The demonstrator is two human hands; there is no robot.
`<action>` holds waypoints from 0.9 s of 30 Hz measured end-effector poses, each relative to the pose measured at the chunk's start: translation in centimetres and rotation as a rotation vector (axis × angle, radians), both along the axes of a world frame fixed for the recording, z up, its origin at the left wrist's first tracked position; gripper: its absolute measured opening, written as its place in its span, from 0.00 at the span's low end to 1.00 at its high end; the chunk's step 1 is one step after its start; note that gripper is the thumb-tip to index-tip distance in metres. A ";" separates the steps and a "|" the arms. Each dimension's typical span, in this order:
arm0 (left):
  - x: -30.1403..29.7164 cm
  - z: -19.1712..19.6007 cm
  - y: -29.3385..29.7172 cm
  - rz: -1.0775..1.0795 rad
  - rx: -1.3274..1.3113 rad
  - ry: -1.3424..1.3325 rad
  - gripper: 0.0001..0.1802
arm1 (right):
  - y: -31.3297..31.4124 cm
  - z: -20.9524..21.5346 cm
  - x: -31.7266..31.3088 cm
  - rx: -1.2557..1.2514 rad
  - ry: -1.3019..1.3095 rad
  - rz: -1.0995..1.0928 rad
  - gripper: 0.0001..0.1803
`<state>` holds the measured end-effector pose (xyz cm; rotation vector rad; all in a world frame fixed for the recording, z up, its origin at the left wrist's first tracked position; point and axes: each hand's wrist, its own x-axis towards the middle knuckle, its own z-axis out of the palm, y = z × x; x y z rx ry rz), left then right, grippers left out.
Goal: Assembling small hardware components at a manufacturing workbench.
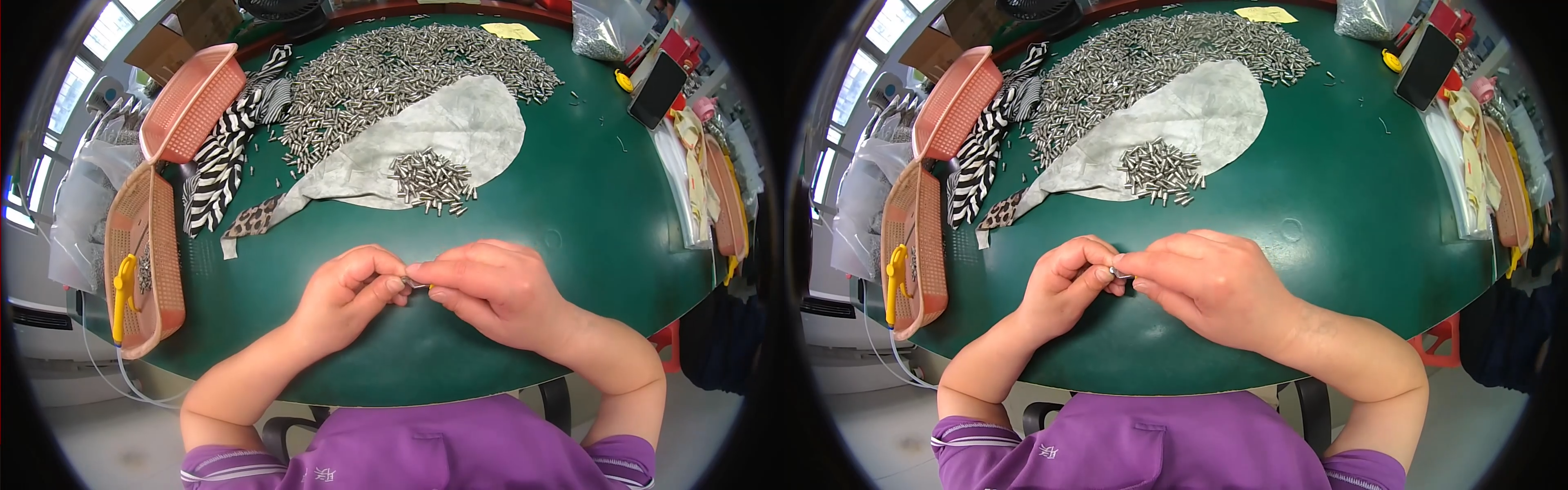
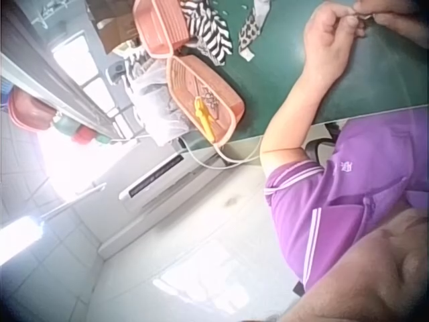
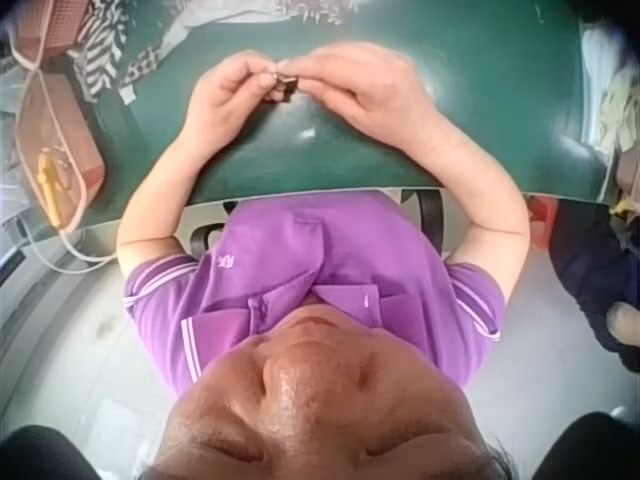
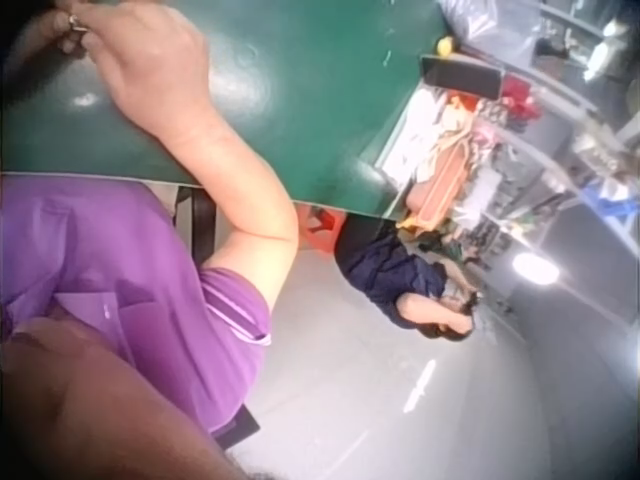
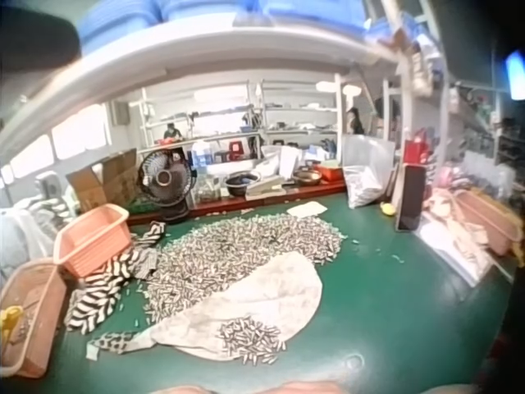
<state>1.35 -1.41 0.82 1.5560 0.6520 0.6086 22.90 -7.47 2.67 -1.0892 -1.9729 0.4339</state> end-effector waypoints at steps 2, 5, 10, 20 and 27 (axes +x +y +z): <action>0.1 -0.1 0.0 0.007 0.040 0.020 0.02 | -0.1 0.1 0.0 0.006 -0.072 -0.028 0.17; 0.0 0.2 0.1 -0.001 0.030 0.055 0.03 | -0.3 0.7 0.0 0.119 -0.288 -0.069 0.18; 0.0 0.1 0.0 -0.003 -0.012 0.004 0.04 | 0.0 0.5 0.2 0.132 -0.234 -0.100 0.18; -0.1 0.0 0.1 -0.008 -0.017 0.035 0.04 | 0.0 -0.1 0.0 0.013 -0.035 -0.016 0.17; -0.1 0.5 0.2 -0.032 -0.070 0.004 0.05 | 0.8 0.2 0.6 0.158 -0.150 -0.123 0.18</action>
